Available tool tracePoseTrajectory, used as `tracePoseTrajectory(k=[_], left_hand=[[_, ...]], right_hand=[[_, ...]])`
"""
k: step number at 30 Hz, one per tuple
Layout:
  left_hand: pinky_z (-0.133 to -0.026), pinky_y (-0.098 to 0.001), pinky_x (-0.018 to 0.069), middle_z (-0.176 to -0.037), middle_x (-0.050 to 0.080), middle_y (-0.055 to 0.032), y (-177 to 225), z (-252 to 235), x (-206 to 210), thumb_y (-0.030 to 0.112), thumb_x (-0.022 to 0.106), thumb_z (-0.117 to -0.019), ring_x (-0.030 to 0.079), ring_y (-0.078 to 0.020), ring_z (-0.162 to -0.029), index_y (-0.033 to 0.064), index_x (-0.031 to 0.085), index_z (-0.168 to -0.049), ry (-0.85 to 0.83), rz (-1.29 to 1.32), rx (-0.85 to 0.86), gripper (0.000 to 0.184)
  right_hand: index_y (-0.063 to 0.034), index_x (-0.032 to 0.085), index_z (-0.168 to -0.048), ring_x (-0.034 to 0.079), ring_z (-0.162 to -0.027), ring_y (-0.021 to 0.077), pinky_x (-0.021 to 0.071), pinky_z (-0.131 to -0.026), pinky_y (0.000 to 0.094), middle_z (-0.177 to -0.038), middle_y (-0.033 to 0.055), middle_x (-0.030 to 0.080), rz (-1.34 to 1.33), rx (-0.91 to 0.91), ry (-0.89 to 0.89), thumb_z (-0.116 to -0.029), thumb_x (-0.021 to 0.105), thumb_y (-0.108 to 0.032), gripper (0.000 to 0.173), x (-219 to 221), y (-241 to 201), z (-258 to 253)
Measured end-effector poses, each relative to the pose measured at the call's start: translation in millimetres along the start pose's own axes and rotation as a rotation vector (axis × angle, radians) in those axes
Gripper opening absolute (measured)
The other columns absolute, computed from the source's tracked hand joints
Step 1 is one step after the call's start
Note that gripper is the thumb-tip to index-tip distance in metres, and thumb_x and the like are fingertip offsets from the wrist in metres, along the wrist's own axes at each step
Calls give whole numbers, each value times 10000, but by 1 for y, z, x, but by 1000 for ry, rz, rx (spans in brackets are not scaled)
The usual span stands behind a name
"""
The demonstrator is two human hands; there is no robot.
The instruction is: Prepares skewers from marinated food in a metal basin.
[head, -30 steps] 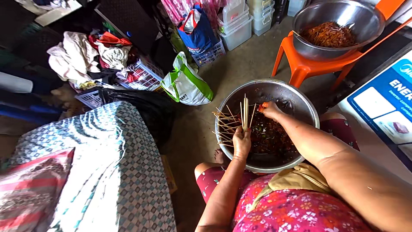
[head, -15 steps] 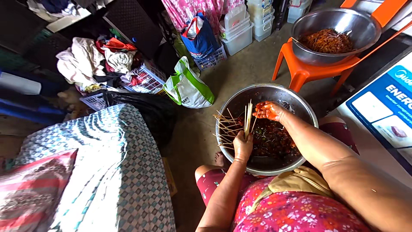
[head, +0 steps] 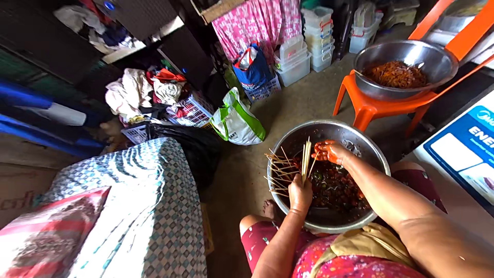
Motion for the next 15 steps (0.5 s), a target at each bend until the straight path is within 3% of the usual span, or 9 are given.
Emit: tracePoseTrajectory(k=[5, 15], left_hand=[[-787, -491, 555, -868, 684, -161, 0, 0, -1, 157, 603, -995, 678, -286, -798, -19, 673, -1109, 2, 17, 22, 221], [-745, -468, 546, -821, 657, -142, -2, 2, 3, 141, 608, -983, 655, -264, -749, -9, 663, -1053, 8, 48, 14, 175]], right_hand=[[20, 526, -1188, 669, -719, 184, 620, -748, 371, -867, 74, 611, -141, 66, 34, -1082, 427, -64, 168, 6, 0, 5], [15, 524, -1173, 675, -724, 184, 621, -732, 360, -871, 88, 614, -218, 95, 73, -1083, 418, -56, 156, 22, 9, 19]])
Point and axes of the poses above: each hand's wrist, its own z-axis away from the middle knuckle, its own x-axis out of the palm, y = z × x, the point moved 3 cm from there along -z, towards the middle knuckle
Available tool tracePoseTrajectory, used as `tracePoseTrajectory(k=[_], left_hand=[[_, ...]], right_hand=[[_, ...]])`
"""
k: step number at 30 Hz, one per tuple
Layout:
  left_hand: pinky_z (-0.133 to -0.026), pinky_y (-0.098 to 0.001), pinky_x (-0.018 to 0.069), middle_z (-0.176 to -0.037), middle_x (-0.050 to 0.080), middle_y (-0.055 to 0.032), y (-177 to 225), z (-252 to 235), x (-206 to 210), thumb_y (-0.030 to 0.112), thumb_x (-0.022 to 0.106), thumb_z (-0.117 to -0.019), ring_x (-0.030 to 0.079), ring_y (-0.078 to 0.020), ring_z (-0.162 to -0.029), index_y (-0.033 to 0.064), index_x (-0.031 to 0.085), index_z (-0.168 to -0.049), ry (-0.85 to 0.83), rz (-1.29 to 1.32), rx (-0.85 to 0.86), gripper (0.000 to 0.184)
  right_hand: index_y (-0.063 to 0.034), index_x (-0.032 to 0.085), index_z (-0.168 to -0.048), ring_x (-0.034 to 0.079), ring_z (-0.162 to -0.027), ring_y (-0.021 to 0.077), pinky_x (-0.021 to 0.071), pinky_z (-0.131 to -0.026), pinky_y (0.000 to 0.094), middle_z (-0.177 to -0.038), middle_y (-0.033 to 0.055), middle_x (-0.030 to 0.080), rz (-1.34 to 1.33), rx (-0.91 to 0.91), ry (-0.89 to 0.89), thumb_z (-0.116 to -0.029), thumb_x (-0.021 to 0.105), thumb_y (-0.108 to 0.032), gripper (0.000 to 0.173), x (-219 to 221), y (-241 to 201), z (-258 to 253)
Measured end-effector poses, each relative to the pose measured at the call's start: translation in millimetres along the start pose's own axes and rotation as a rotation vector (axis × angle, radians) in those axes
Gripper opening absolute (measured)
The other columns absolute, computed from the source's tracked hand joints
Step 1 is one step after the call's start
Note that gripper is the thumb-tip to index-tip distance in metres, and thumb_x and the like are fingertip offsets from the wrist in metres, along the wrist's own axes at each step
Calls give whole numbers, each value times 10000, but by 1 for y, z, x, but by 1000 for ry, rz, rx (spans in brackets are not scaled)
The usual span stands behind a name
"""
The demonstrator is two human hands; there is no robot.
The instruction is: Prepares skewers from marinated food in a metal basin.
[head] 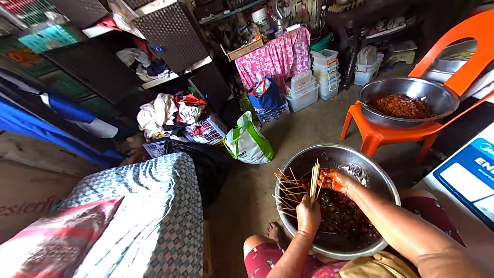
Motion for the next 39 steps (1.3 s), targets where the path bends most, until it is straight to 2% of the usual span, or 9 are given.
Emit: tracePoseTrajectory(k=[9, 13, 18, 20, 25, 27, 31, 34, 39], left_hand=[[-784, -483, 551, -864, 678, -153, -1, -4, -1, 139, 592, -990, 673, -279, -805, -5, 672, -1081, 12, 18, -42, 189], [-793, -491, 549, -866, 674, -160, -3, -4, -2, 154, 589, -1002, 672, -287, -811, -16, 670, -1059, 27, 10, -60, 197], [-841, -509, 561, -943, 708, -196, 2, -5, -10, 147, 597, -1000, 702, -316, -877, -35, 674, -1148, 95, 15, -35, 247], [-866, -493, 559, -969, 712, -200, 3, -2, -13, 161, 584, -1013, 706, -312, -905, -47, 672, -1163, 89, 0, -32, 271], [-789, -481, 549, -837, 674, -153, -4, -6, -8, 160, 582, -1008, 673, -279, -797, -22, 670, -1055, 71, -15, -41, 208], [-776, -490, 551, -829, 669, -154, -7, -5, -7, 156, 580, -1010, 670, -283, -781, -17, 668, -1055, 74, -10, -42, 199], [-780, -503, 551, -842, 674, -156, -7, -6, -7, 133, 583, -999, 675, -291, -791, -18, 663, -1064, 60, 4, -52, 182], [-760, -501, 546, -828, 665, -153, -8, -6, -6, 136, 590, -1000, 664, -289, -772, -16, 660, -1071, 51, 10, -60, 181], [-741, -493, 544, -812, 651, -146, -8, -6, -5, 143, 592, -1006, 649, -278, -746, -11, 657, -1065, 43, 10, -49, 177]], right_hand=[[23, 533, -1187, 649, -719, 182, 585, -685, 353, -892, 96, 634, 191, 63, -68, -1057, 448, -24, 163, 21, 36, 22], [-9, 543, -1210, 678, -735, 211, 604, -702, 395, -886, 93, 650, 291, 145, -157, -1086, 487, -148, 194, 18, 36, 27], [26, 596, -1173, 680, -721, 230, 602, -655, 416, -874, 119, 664, 870, 225, -430, -1061, 529, -163, 230, -9, 19, 35], [28, 572, -1227, 683, -744, 266, 596, -694, 450, -934, 165, 673, 1133, 416, -510, -1053, 546, -156, 255, -8, 21, 54], [-36, 689, -1122, 637, -650, 243, 560, -672, 427, -818, 130, 681, 1524, 823, -95, -882, 770, -312, 375, -5, 40, 73], [-32, 691, -1123, 632, -658, 243, 549, -671, 430, -820, 135, 679, 1550, 813, -19, -861, 792, -308, 394, -7, 40, 72], [10, 637, -1209, 634, -805, 267, 536, -761, 456, -983, 178, 659, 1655, 718, -102, -978, 662, -242, 343, -15, 36, 54], [25, 677, -1183, 661, -914, 376, 529, -801, 580, -1047, 246, 677, 1819, 582, -248, -984, 642, -189, 294, -29, 36, 27], [72, 691, -1101, 650, -1064, 420, 510, -899, 620, -1144, 272, 662, 1832, 395, -169, -987, 660, -155, 256, -34, 22, 6]])
Point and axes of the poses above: each hand's wrist, its own z-axis away from the middle knuckle, its own x-axis out of the palm, y = z × x, the point moved 3 cm from there along -z, towards the middle knuckle
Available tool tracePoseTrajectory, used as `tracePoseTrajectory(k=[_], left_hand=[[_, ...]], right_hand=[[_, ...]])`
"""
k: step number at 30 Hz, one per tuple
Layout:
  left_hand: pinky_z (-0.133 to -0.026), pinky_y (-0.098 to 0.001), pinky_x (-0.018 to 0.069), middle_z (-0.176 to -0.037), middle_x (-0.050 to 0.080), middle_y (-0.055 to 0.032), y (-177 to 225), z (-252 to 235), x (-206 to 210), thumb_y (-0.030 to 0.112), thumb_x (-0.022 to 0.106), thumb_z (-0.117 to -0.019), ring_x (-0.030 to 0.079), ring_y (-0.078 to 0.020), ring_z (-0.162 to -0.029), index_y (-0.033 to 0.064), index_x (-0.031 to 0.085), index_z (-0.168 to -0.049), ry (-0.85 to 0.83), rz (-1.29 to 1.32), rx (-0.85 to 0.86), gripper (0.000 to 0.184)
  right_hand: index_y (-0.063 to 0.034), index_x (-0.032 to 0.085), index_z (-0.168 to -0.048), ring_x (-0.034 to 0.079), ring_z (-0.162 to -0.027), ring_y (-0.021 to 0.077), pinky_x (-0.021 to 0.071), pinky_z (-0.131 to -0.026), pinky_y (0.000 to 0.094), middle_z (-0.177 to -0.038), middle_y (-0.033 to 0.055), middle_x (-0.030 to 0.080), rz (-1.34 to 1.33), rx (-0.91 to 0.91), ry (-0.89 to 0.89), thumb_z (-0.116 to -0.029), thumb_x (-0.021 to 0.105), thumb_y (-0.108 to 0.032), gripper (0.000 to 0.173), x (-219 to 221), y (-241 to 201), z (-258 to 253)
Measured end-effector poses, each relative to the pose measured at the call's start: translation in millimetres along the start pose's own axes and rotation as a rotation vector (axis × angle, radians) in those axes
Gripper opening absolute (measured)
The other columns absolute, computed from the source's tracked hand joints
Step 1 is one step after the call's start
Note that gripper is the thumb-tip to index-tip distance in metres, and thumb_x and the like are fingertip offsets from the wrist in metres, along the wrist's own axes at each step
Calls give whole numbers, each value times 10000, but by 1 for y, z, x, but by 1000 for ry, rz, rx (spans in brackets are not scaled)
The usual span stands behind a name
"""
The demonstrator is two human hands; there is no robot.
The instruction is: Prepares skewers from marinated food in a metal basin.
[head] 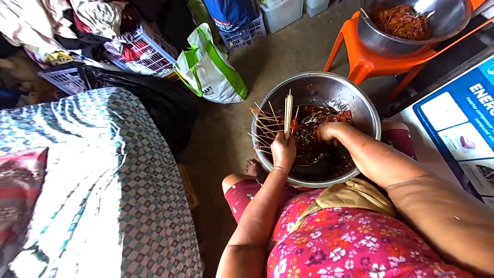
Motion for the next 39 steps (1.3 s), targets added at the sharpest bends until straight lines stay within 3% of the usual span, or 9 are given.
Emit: tracePoseTrajectory(k=[4, 9, 14, 19, 24, 28, 30, 32, 39], left_hand=[[-725, -487, 542, -800, 645, -134, -1, -1, 2, 150, 588, -1008, 644, -273, -732, 6, 654, -1064, -26, -9, -23, 168], [-723, -477, 538, -788, 639, -126, 0, -1, 3, 153, 595, -1004, 636, -258, -723, 10, 655, -1060, -28, -12, -20, 165], [-719, -457, 538, -775, 638, -112, 2, -1, 2, 141, 590, -1003, 638, -243, -717, 14, 658, -1041, -26, -7, -26, 149], [-707, -445, 531, -763, 627, -103, 1, -2, 4, 145, 595, -1003, 627, -234, -706, 20, 655, -1023, -30, -5, -21, 140], [-700, -428, 525, -747, 611, -93, 1, -3, 2, 139, 605, -996, 613, -219, -691, 11, 652, -1002, -18, -1, -1, 137], [-713, -417, 527, -753, 623, -92, -2, -4, 5, 153, 611, -994, 617, -206, -697, 3, 662, -1004, -22, 20, 20, 158], [-717, -395, 519, -759, 619, -81, 0, -3, 4, 165, 617, -995, 607, -183, -700, 3, 663, -997, -27, 29, 38, 169], [-715, -376, 518, -773, 623, -67, 0, -3, 5, 179, 613, -993, 603, -166, -704, 10, 670, -1009, -46, 29, 55, 179], [-747, -394, 528, -824, 651, -94, 3, -2, 5, 175, 607, -991, 627, -191, -747, -1, 679, -1068, -91, 8, 48, 205]], right_hand=[[29, 710, -1088, 670, -1065, 422, 530, -872, 639, -1143, 265, 679, -61, 22, 196, -954, 656, -143, 224, -7, 13, -24], [-3, 654, -1285, 605, -1215, 464, 473, -978, 692, -1258, 279, 647, -91, -24, 309, -919, 685, -103, 380, -16, 14, -21], [18, 696, -1119, 643, -1133, 454, 506, -926, 679, -1151, 266, 679, -55, -104, 371, -892, 721, -103, 259, -17, 3, -14], [-46, 689, -1236, 620, -1201, 434, 481, -989, 679, -1235, 234, 670, -11, -238, 344, -891, 748, -110, 357, 3, -3, -36], [-5, 696, -1138, 634, -1167, 426, 501, -962, 658, -1187, 239, 675, -25, -148, 312, -878, 750, -150, 302, -3, -5, -32], [66, 684, -1041, 680, -893, 357, 552, -813, 572, -984, 239, 689, -573, -282, 467, -902, 722, -83, 208, -16, 12, -43], [63, 586, -1179, 653, -747, 218, 577, -716, 389, -955, 162, 645, -1086, -304, 358, -1000, 563, -43, 209, -22, 10, -28], [-16, 525, -1184, 666, -706, 223, 600, -688, 397, -918, 113, 625, -1479, -321, 214, -1047, 427, -125, 200, -25, 7, -23], [-65, 563, -1053, 688, -745, 239, 602, -766, 438, -844, 78, 643, -1699, -388, 21, -1104, 289, -346, 395, -27, 1, -15]])
Point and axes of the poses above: each hand's wrist, its own z-axis away from the middle knuckle, its own x-axis out of the palm, y = z × x, the point moved 3 cm from there along -z, towards the middle knuckle
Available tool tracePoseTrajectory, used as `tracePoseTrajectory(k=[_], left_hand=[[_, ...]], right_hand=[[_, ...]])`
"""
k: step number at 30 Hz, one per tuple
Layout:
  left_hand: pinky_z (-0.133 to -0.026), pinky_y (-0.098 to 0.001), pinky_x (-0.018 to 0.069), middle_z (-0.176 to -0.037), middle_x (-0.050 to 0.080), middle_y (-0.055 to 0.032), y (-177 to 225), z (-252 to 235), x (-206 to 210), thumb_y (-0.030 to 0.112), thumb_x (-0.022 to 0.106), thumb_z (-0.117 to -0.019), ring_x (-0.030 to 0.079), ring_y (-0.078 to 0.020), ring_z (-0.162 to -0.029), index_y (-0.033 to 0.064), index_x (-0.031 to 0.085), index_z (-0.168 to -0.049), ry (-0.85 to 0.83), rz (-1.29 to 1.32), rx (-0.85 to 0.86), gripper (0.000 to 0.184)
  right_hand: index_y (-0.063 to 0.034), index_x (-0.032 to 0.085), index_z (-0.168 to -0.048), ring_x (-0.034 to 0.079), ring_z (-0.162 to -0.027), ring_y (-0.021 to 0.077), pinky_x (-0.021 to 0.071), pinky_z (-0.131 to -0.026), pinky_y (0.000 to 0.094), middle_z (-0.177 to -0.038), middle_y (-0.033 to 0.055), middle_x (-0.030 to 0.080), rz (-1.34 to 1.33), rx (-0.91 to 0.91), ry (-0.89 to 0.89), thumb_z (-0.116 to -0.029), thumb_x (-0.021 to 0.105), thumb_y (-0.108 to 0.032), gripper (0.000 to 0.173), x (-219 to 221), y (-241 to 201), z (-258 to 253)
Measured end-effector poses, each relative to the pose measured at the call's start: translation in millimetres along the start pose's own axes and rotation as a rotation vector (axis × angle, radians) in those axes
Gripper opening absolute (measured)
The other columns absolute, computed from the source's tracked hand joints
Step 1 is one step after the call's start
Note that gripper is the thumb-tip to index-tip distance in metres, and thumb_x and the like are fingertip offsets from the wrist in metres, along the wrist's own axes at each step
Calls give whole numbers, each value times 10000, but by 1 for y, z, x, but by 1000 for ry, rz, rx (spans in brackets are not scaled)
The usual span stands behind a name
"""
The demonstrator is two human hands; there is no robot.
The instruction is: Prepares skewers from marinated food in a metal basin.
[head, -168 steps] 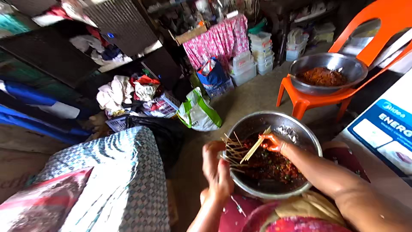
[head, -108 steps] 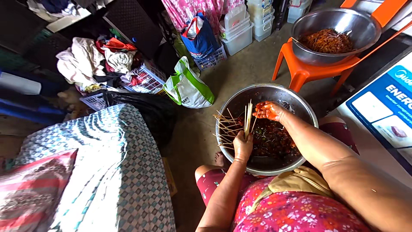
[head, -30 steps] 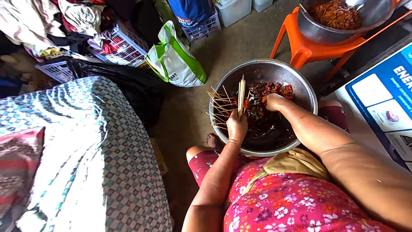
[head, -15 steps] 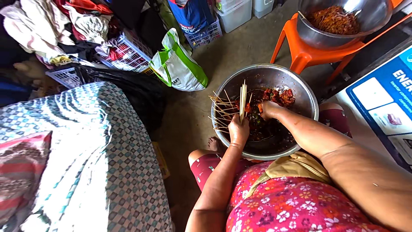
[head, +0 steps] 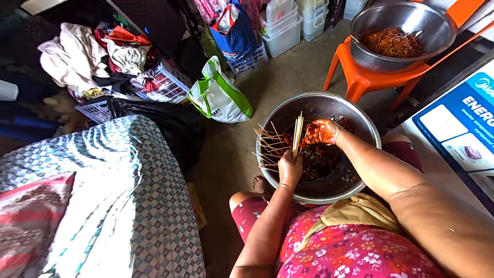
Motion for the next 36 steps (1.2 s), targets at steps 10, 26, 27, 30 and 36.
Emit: tracePoseTrajectory(k=[10, 26, 27, 30, 36], left_hand=[[-718, -378, 518, -798, 635, -79, 0, 0, 1, 170, 618, -981, 609, -173, -718, 5, 679, -1051, 3, 16, 4, 189], [-733, -384, 527, -817, 653, -90, -1, 0, 1, 154, 612, -981, 622, -179, -728, -6, 684, -1073, 6, 45, 37, 199], [-733, -382, 526, -819, 654, -90, -2, 0, 1, 154, 612, -981, 621, -176, -728, -5, 684, -1075, 5, 46, 35, 198], [-730, -381, 529, -817, 654, -90, -1, 0, 1, 158, 615, -982, 623, -175, -725, 0, 684, -1077, -4, 41, 27, 196], [-705, -375, 514, -786, 627, -70, -1, 1, 1, 160, 611, -980, 602, -167, -705, 7, 677, -1043, -9, 43, 24, 178]], right_hand=[[-28, 565, -1106, 656, -632, 181, 622, -673, 372, -795, 64, 604, -50, -92, 181, -1074, 453, -147, 166, 1, -4, 5], [5, 489, -1351, 672, -835, 222, 587, -750, 365, -1112, 157, 616, 252, -68, 111, -1078, 469, -92, 291, -1, -6, 4], [9, 509, -1336, 657, -812, 205, 580, -732, 349, -1098, 149, 614, 272, -71, 124, -1067, 501, -91, 287, -1, -6, 3], [16, 553, -1273, 675, -724, 194, 596, -687, 334, -959, 128, 656, 246, -108, 117, -1039, 540, -43, 241, -7, -3, -4], [28, 462, -1329, 685, -772, 216, 614, -749, 370, -991, 140, 615, -83, -82, 209, -1114, 410, -152, 284, 10, -6, 8]])
Point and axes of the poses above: each hand's wrist, its own z-axis away from the middle knuckle, its own x-axis out of the palm, y = z × x, the point moved 3 cm from there along -z, towards the middle knuckle
